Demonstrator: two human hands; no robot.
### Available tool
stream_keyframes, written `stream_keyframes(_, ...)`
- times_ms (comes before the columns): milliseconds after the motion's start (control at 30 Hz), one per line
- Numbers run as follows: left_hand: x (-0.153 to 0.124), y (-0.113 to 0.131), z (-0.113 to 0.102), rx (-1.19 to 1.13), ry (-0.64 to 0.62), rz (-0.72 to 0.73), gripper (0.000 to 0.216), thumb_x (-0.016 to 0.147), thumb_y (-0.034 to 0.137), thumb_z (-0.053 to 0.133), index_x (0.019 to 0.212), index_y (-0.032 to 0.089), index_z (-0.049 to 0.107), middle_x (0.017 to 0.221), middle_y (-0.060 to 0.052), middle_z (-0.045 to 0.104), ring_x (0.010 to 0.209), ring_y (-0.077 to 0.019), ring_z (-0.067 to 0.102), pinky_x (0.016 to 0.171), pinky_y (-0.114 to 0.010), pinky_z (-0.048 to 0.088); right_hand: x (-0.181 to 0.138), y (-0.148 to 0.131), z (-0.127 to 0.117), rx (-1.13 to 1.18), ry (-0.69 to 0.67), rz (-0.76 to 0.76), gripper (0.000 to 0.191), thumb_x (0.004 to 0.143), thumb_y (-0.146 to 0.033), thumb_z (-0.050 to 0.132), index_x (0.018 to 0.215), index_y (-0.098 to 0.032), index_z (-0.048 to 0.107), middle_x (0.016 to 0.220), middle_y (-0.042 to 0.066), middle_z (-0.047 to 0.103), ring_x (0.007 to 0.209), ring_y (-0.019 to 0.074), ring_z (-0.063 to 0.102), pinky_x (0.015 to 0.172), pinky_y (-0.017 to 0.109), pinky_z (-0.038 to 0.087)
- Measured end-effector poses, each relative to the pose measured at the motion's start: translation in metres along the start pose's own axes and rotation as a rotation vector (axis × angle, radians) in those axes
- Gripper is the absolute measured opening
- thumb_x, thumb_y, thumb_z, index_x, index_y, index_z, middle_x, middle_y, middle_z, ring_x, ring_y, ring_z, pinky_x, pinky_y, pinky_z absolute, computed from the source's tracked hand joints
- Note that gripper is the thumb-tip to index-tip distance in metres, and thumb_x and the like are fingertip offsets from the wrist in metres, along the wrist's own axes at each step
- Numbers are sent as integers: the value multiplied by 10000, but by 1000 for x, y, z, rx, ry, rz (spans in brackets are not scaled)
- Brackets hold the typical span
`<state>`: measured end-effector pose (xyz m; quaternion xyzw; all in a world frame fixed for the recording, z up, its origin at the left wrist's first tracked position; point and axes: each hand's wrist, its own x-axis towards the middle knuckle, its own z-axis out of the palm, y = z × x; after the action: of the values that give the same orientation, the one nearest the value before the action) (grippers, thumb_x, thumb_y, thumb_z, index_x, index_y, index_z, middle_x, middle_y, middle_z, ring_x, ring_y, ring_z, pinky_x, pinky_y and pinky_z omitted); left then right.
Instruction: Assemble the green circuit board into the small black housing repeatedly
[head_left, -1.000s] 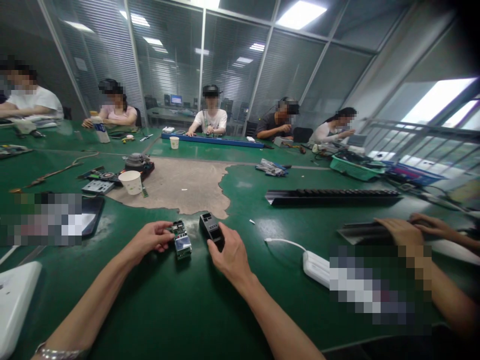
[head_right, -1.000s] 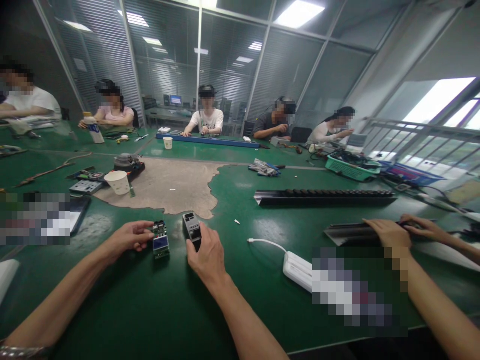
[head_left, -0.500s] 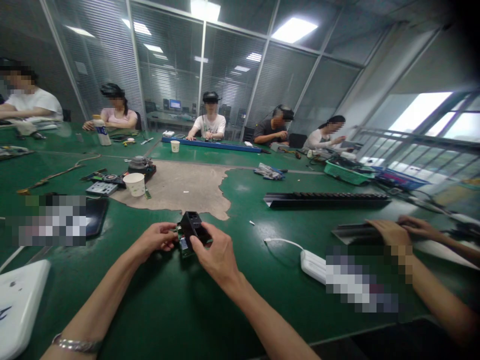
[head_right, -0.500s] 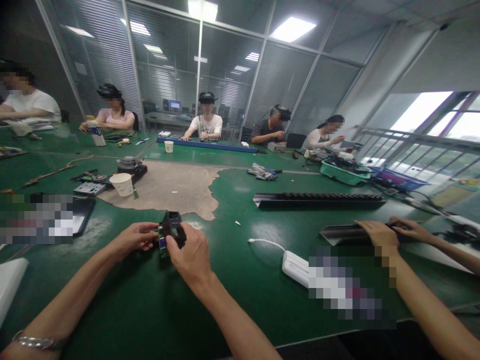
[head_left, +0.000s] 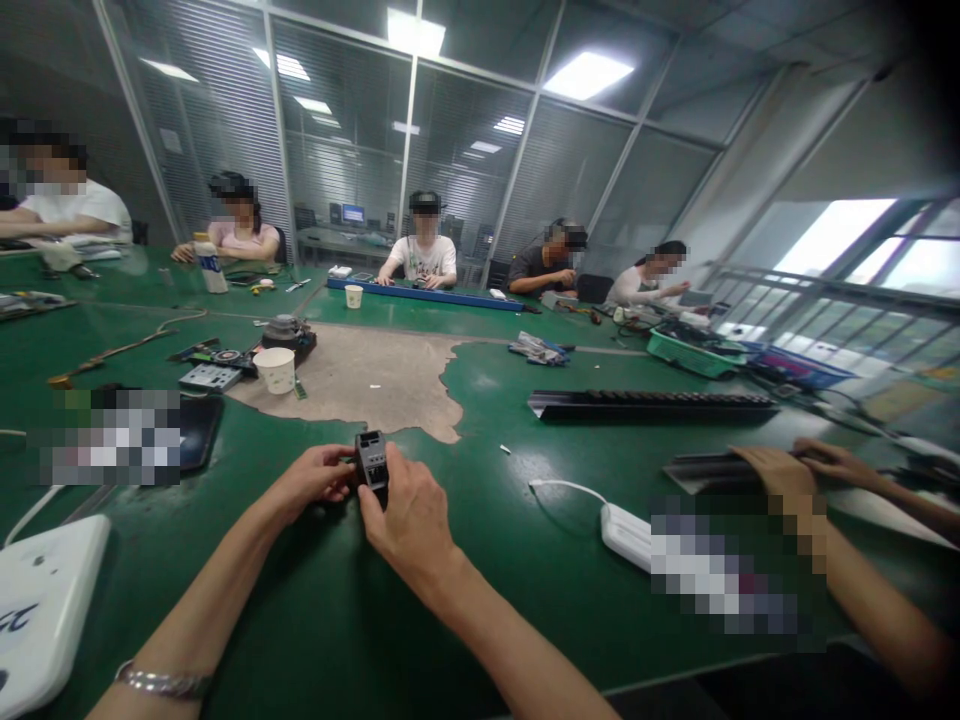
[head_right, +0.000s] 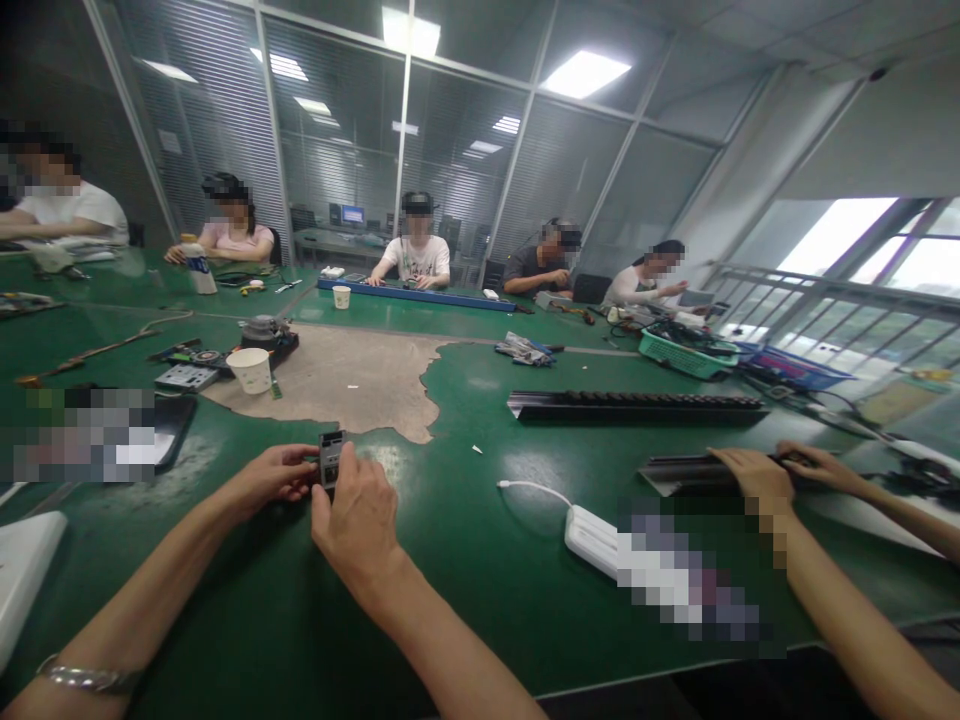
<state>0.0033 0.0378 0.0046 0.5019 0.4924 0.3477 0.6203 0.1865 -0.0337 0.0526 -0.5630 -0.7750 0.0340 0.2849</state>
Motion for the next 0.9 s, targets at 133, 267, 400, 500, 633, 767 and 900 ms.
stream_keyframes(133,-1,1,1,15,19,-13,528,746,345,717,1204,132,562,717,-20,650,520,-86,577,497,-186,450,-2,3,2,-1,-24,-1,603,825,-354,583,1349,-144,372,1023,118,629,945,279,568,800,375,470)
stream_keyframes(267,-3,3,1,23,18,-23,535,742,335,719,1214,140,559,737,-23,653,534,-90,578,512,-197,465,-2,7,9,-10,-73,9,497,821,-348,572,1259,-150,449,963,110,636,905,280,585,762,376,478)
stream_keyframes(400,-4,4,0,40,32,-31,521,738,338,719,1196,135,576,756,-29,652,529,-86,568,503,-197,459,-1,12,14,-15,-93,31,477,816,-432,583,1181,-138,496,949,127,635,871,283,598,741,384,480)
stream_keyframes(500,-4,5,0,40,29,-32,480,749,349,709,1158,123,601,739,-24,643,523,-81,558,490,-188,445,-1,16,16,-1,-93,56,457,783,-522,610,1050,-157,546,930,123,630,867,282,598,739,381,477)
stream_keyframes(633,-4,5,1,50,21,-42,471,754,352,708,1154,127,606,749,-24,652,528,-81,562,499,-189,454,-3,18,22,31,-48,97,403,784,-504,610,996,-167,546,921,107,617,881,267,596,769,379,472)
stream_keyframes(767,-4,5,2,40,-2,-40,466,762,361,707,1150,122,610,775,-35,667,524,-70,560,514,-181,462,-4,16,29,71,-25,146,355,796,-447,596,1008,-168,534,949,102,606,862,250,609,759,371,481)
stream_keyframes(900,-5,6,2,21,6,-46,472,759,366,714,1148,120,610,790,-47,678,526,-68,564,512,-174,465,-2,14,29,78,-49,185,343,785,-439,600,969,-156,543,913,107,609,833,255,621,738,367,486)
